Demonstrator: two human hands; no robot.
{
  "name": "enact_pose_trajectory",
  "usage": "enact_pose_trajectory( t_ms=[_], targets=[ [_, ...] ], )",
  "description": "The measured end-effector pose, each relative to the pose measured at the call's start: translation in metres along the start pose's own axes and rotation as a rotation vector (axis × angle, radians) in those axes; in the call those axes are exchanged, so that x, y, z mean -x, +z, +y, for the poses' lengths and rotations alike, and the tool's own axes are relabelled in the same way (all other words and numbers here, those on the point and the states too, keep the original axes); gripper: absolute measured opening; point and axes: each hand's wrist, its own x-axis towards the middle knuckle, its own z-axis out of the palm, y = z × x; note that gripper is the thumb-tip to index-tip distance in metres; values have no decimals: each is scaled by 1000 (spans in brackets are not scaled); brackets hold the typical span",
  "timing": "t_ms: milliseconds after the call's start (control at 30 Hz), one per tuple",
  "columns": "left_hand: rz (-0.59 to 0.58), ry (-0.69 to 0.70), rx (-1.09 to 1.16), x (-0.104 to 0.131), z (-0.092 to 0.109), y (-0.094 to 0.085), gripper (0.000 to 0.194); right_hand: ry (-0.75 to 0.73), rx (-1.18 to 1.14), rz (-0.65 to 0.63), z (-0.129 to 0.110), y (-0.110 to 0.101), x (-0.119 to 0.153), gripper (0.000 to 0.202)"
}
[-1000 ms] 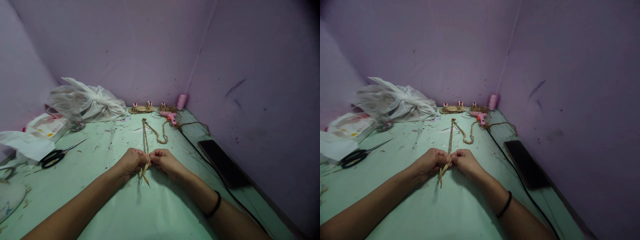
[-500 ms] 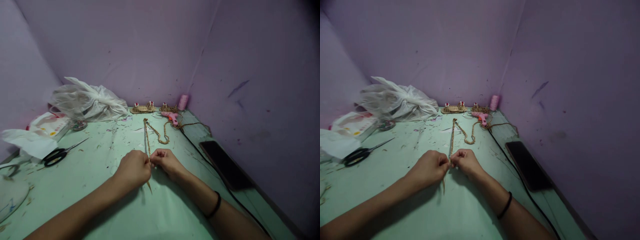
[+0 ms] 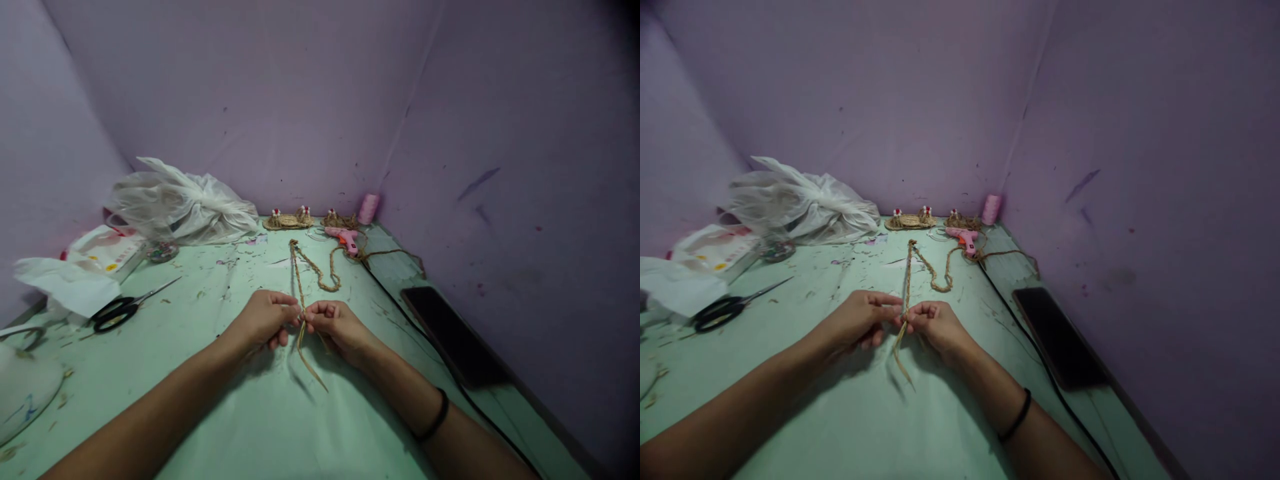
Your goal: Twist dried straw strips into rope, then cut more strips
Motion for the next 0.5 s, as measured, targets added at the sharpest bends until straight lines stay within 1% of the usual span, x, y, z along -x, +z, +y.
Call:
enact_pose_trajectory(
  t_ms=[33, 67, 100, 133, 200, 267, 333, 400, 500],
  targets=[
    [-120, -70, 118, -4, -3, 1, 21, 0, 3, -7, 0, 0, 0, 18],
    [-210, -115, 204, -7, -7, 2, 17, 0, 11, -13, 1, -1, -1, 18],
    [-258, -141, 259, -9, -11, 4, 14, -5, 23, -16, 2, -1, -2, 17],
    [-263, -154, 287, -11, -14, 6, 12, -18, 43, -17, 4, -2, -3, 16],
    [-205, -153, 271, -14, -18, 9, 11, -73, 116, -11, 8, -3, -6, 12],
    [-138, -136, 212, -16, -20, 11, 10, -151, 242, 8, 13, -4, -9, 8],
    [-85, -133, 142, -16, -19, 11, 10, -239, 437, 47, 17, -6, -9, 5],
    [-46, -135, 92, -15, -18, 13, 12, -326, 669, 98, 17, -7, -7, 7],
    [-2, -112, 75, -15, -18, 17, 15, -389, 960, 197, 12, -6, 2, 12]
  ],
)
